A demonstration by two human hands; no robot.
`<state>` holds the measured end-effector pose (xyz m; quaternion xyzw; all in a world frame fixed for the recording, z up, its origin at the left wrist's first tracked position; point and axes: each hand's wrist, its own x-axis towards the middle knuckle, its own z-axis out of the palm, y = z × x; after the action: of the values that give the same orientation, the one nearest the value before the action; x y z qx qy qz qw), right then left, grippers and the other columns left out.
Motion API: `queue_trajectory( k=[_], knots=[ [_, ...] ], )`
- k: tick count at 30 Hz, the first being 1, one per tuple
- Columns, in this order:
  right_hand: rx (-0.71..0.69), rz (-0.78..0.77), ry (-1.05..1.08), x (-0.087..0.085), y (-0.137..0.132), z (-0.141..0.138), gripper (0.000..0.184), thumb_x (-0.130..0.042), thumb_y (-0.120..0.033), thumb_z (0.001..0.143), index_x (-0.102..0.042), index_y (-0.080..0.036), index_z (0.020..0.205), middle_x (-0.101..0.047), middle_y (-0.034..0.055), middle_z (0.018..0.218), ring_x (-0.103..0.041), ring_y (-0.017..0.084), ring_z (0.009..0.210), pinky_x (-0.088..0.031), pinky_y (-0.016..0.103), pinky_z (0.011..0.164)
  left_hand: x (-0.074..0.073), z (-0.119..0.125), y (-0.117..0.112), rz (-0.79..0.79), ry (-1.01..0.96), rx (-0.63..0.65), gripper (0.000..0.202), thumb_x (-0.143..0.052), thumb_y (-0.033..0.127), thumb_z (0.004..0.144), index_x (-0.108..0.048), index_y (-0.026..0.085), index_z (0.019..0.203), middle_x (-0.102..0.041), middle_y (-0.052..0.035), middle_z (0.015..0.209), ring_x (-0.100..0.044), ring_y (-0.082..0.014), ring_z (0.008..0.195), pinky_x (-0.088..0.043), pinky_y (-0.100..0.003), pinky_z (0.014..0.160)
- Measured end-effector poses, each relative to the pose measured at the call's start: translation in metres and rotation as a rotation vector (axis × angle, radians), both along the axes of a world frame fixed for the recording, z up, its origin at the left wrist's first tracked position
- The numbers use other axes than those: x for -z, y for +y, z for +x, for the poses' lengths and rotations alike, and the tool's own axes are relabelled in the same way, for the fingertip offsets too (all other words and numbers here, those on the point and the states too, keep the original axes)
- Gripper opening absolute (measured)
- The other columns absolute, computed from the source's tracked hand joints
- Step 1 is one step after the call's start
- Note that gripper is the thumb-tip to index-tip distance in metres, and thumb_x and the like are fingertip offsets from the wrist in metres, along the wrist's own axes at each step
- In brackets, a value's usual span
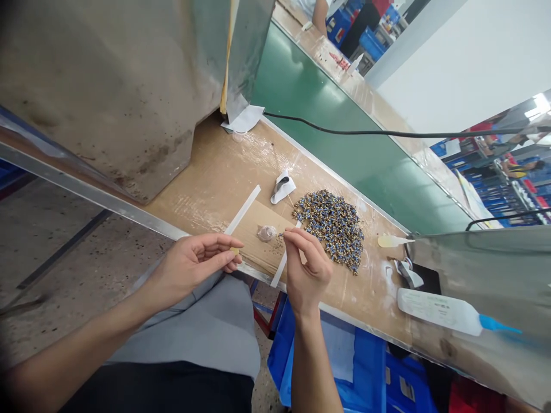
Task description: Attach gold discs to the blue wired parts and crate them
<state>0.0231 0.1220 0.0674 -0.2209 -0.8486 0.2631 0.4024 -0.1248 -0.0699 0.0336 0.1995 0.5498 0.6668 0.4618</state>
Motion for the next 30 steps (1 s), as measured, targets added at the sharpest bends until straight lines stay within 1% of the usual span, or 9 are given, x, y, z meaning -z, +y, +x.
queue_trajectory(
  k=[6, 17, 24, 30],
  knots=[
    [-0.015, 0.096, -0.082, 0.0021, -0.0038, -0.0095, 0.016, -0.074, -0.020, 0.109, -0.088, -0.028, 0.108, -0.087, 0.0034, 0.111, -0.084, 0.023, 0.107, -0.070, 0.042, 0.099, 0.0053, -0.0012, 0.0014, -0.024, -0.048, -0.006, 0.028, -0.084, 0.032, 0.102, -0.083, 0.020, 0.128, -0.088, -0.0058, 0.106, -0.084, -0.0198, 0.093, -0.071, -0.032, 0.088],
    [-0.051, 0.226, -0.149, -0.0003, -0.0047, -0.0101, 0.022, -0.071, -0.014, 0.109, -0.086, -0.029, 0.111, -0.086, 0.0031, 0.114, -0.084, 0.023, 0.107, -0.068, 0.040, 0.098, 0.0011, -0.0010, 0.0026, -0.050, -0.069, -0.012, 0.030, -0.081, 0.030, 0.101, -0.083, 0.017, 0.129, -0.089, -0.0080, 0.105, -0.085, -0.0214, 0.093, -0.072, -0.033, 0.086],
    [-0.011, 0.168, -0.183, -0.0042, -0.0060, -0.0121, 0.017, -0.071, -0.021, 0.110, -0.086, -0.028, 0.108, -0.086, 0.0044, 0.111, -0.084, 0.024, 0.107, -0.069, 0.041, 0.099, -0.0004, -0.0011, 0.0038, -0.051, -0.063, -0.018, 0.030, -0.081, 0.029, 0.100, -0.083, 0.016, 0.127, -0.089, -0.0083, 0.103, -0.085, -0.0219, 0.092, -0.072, -0.035, 0.086],
    [-0.012, 0.169, -0.169, -0.0037, -0.0052, -0.0123, 0.017, -0.072, -0.019, 0.110, -0.087, -0.028, 0.108, -0.087, 0.0036, 0.111, -0.084, 0.023, 0.107, -0.069, 0.040, 0.099, -0.0003, -0.0011, 0.0031, -0.046, -0.055, -0.019, 0.030, -0.081, 0.031, 0.100, -0.084, 0.017, 0.126, -0.089, -0.0084, 0.102, -0.086, -0.0225, 0.091, -0.072, -0.035, 0.087]
  ],
)
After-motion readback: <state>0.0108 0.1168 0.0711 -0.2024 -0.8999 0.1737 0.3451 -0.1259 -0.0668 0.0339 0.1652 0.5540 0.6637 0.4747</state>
